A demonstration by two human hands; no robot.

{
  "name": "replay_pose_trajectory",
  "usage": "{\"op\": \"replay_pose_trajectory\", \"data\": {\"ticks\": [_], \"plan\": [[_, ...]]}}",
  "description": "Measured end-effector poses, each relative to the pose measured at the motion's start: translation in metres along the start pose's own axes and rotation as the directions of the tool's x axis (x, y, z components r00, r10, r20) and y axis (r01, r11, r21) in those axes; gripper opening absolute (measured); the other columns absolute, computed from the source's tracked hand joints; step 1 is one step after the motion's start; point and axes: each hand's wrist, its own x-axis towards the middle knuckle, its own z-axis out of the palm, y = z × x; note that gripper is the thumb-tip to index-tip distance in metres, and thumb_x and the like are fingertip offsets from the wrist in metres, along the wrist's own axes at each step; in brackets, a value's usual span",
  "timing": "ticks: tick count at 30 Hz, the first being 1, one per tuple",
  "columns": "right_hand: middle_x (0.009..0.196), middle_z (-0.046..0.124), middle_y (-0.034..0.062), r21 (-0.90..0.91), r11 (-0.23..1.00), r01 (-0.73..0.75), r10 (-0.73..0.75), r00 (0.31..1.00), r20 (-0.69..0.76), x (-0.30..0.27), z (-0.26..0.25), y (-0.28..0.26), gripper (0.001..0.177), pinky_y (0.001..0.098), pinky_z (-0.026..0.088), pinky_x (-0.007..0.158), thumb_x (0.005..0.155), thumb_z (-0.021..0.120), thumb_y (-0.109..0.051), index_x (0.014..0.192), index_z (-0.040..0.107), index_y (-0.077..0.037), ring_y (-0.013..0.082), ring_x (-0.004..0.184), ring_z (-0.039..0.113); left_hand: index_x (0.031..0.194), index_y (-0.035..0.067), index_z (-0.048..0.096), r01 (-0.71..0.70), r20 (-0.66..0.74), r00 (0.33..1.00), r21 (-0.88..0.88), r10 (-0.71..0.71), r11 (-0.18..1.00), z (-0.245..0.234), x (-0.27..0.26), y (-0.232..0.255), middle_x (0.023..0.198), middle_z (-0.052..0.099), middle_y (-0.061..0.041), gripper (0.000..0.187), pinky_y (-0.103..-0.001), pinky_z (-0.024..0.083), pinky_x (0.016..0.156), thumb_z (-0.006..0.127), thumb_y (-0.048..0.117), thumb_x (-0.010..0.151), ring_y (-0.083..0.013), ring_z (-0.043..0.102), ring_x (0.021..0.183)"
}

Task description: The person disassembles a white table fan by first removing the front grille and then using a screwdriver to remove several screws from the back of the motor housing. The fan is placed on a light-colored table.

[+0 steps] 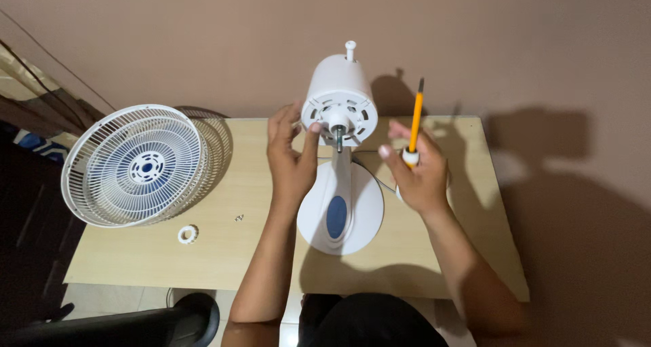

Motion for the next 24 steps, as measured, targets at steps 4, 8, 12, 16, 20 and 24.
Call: {"op": "replay_pose_trajectory", "data": {"ticks": [4, 8, 12, 16, 20, 24], "plan": [[0.121, 0.065, 0.0106, -0.172, 0.911, 0.375, -0.385, 0.923, -0.027, 0.034, 0.016, -0.009, 0.041, 0.0317, 0.051, 0.098, 0.099, 0.079, -0.009, 0.135, 0.065, 0.003, 0.0204, 0.113, 0.064, 0.129, 0.000, 0.064, 0.099, 0.037, 0.995, -0.119, -0.095, 0.988, 0.002, 0.009, 0.004, 0.123, 0.060, -0.013, 0.033, -0.031, 0.060, 0.093, 0.072, 0.007, 0.098, -0.0202, 0.065, 0.112], [0.111, 0.066, 0.0092, -0.165, 0.957, 0.238, -0.251, 0.966, -0.061, 0.045, 0.028, -0.014, 0.033, 0.0297, 0.051, 0.088, 0.092, 0.081, -0.009, 0.120, 0.069, 0.002, 0.0173, 0.101, 0.064, 0.115, -0.002, 0.065, 0.160, 0.059, 0.986, -0.145, -0.153, 0.976, -0.004, 0.015, 0.005, 0.112, 0.063, -0.010, 0.027, -0.030, 0.061, 0.087, 0.078, 0.007, 0.093, -0.0164, 0.066, 0.101], [0.105, 0.065, 0.0035, -0.054, 0.989, 0.136, -0.141, 0.985, -0.100, 0.051, 0.034, -0.009, 0.025, 0.0240, 0.054, 0.078, 0.090, 0.082, -0.006, 0.108, 0.066, 0.001, 0.0099, 0.094, 0.061, 0.107, -0.003, 0.062, 0.273, 0.147, 0.959, -0.236, -0.244, 0.932, -0.009, 0.022, -0.002, 0.100, 0.066, -0.007, 0.027, -0.027, 0.058, 0.078, 0.081, 0.005, 0.088, -0.0117, 0.063, 0.089], [0.102, 0.060, 0.0003, 0.159, 0.987, 0.035, -0.033, 0.999, -0.019, 0.056, 0.035, 0.004, 0.027, 0.0211, 0.051, 0.073, 0.092, 0.079, -0.001, 0.111, 0.061, -0.002, 0.0049, 0.087, 0.058, 0.100, -0.002, 0.063, 0.320, 0.253, 0.932, -0.234, -0.261, 0.918, -0.016, 0.032, -0.010, 0.088, 0.068, -0.003, 0.023, -0.025, 0.057, 0.074, 0.081, 0.003, 0.087, -0.0099, 0.063, 0.081], [0.102, 0.058, 0.0009, 0.225, 0.974, 0.034, -0.044, 0.998, 0.038, 0.058, 0.033, 0.013, 0.028, 0.0210, 0.051, 0.075, 0.093, 0.076, 0.000, 0.113, 0.056, -0.002, 0.0047, 0.089, 0.058, 0.096, 0.000, 0.062, 0.362, 0.322, 0.905, -0.237, -0.278, 0.902, -0.019, 0.037, -0.018, 0.083, 0.065, -0.003, 0.022, -0.025, 0.057, 0.070, 0.081, 0.002, 0.086, -0.0090, 0.064, 0.078], [0.101, 0.057, 0.0006, 0.168, 0.984, 0.060, -0.072, 0.996, 0.061, 0.057, 0.031, 0.011, 0.027, 0.0208, 0.051, 0.075, 0.095, 0.076, -0.003, 0.112, 0.055, -0.002, 0.0050, 0.088, 0.057, 0.096, -0.001, 0.061, 0.268, 0.330, 0.928, -0.267, -0.173, 0.926, -0.021, 0.039, -0.021, 0.086, 0.063, -0.004, 0.023, -0.026, 0.056, 0.072, 0.082, 0.000, 0.088, -0.0092, 0.059, 0.079]]}}
